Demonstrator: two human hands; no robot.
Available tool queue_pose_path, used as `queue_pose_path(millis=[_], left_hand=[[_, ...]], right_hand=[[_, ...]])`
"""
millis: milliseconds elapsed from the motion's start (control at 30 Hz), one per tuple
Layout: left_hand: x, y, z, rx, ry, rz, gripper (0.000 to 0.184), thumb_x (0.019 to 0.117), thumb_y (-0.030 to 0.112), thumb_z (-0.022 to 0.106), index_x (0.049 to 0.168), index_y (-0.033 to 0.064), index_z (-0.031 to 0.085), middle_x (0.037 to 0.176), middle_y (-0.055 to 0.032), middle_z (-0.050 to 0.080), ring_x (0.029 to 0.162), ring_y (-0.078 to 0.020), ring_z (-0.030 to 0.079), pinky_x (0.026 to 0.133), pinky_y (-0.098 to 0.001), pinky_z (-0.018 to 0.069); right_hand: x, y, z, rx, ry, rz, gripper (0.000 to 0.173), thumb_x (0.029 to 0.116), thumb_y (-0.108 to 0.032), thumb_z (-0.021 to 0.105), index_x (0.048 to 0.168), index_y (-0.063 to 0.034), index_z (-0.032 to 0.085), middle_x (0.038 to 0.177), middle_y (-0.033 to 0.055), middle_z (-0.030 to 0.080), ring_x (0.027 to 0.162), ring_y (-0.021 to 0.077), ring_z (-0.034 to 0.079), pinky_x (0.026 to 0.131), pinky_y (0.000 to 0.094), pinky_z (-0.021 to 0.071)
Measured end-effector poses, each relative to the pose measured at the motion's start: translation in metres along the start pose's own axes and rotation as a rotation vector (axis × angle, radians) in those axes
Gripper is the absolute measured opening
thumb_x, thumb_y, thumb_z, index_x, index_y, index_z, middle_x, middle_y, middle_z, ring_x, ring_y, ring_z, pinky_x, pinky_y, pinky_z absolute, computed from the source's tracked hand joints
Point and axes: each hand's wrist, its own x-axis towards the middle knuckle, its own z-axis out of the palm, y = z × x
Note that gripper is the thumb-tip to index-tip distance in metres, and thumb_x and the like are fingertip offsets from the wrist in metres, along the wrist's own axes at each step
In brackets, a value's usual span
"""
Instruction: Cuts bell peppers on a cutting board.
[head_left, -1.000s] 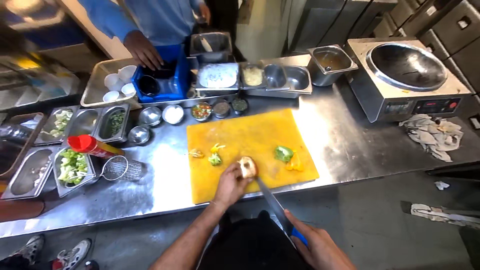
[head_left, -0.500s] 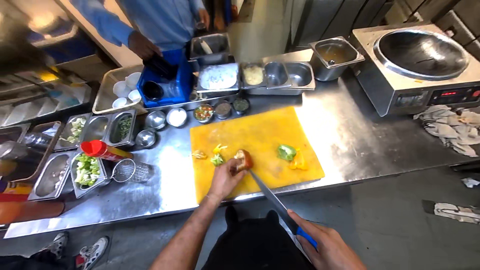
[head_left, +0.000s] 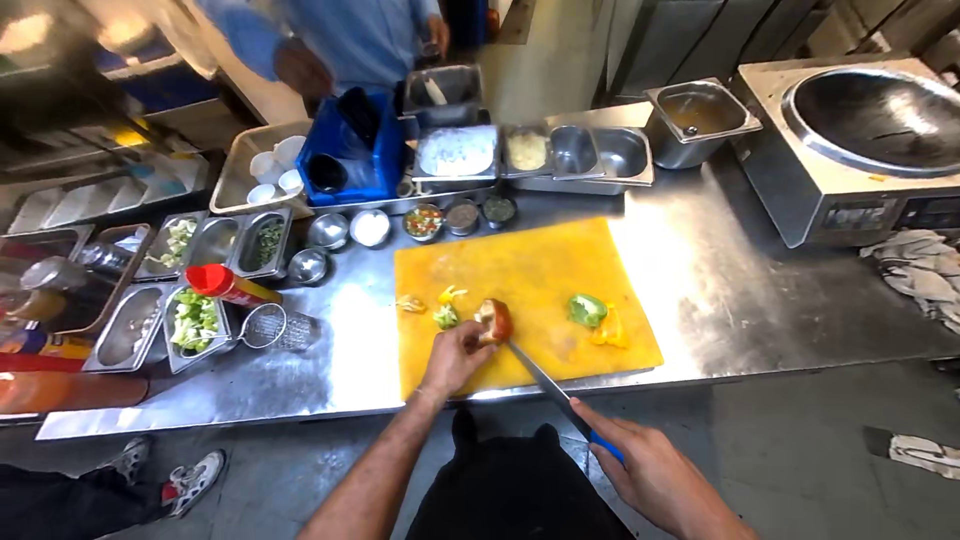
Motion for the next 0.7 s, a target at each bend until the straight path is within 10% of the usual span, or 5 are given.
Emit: queue_pose_path(millis=[200, 500, 700], left_hand=[[-0.004, -0.002, 0.005, -0.024, 0.025, 0.061, 0.027, 0.0895, 0.015, 0.08, 0.114, 0.0068, 0.071, 0.102, -0.0076, 0.075, 0.088, -0.0156, 0.074, 0.084, -0.0386, 0.064], [-0.029, -0.001, -0.025, -0.134, 0.208, 0.011, 0.027, 0.0903, 0.018, 0.078, 0.115, 0.0101, 0.069, 0.102, -0.0023, 0.075, 0.088, -0.0123, 0.073, 0.082, -0.0355, 0.0644], [-0.007, -0.054, -0.05, 0.324, 0.454, 0.292, 0.029, 0.0907, 0.033, 0.071, 0.115, 0.0168, 0.072, 0.133, -0.0082, 0.059, 0.131, -0.0319, 0.048, 0.108, -0.0513, 0.0436]], right_hand=[[0.041, 0.0, -0.012, 0.052, -0.292, 0.137, 0.055, 0.1025, -0.022, 0.054, 0.156, -0.0295, 0.046, 0.113, 0.0133, 0.073, 0.099, 0.0289, 0.071, 0.092, 0.0487, 0.056], [-0.005, 0.011, -0.014, 0.155, -0.246, 0.151, 0.062, 0.0961, -0.018, 0.064, 0.155, -0.0256, 0.048, 0.107, 0.0136, 0.075, 0.084, 0.028, 0.074, 0.08, 0.0508, 0.0596], [0.001, 0.004, 0.01, 0.298, -0.136, 0.16, 0.061, 0.0961, -0.016, 0.065, 0.154, -0.019, 0.049, 0.101, 0.0116, 0.076, 0.071, 0.0223, 0.073, 0.07, 0.0455, 0.0626]])
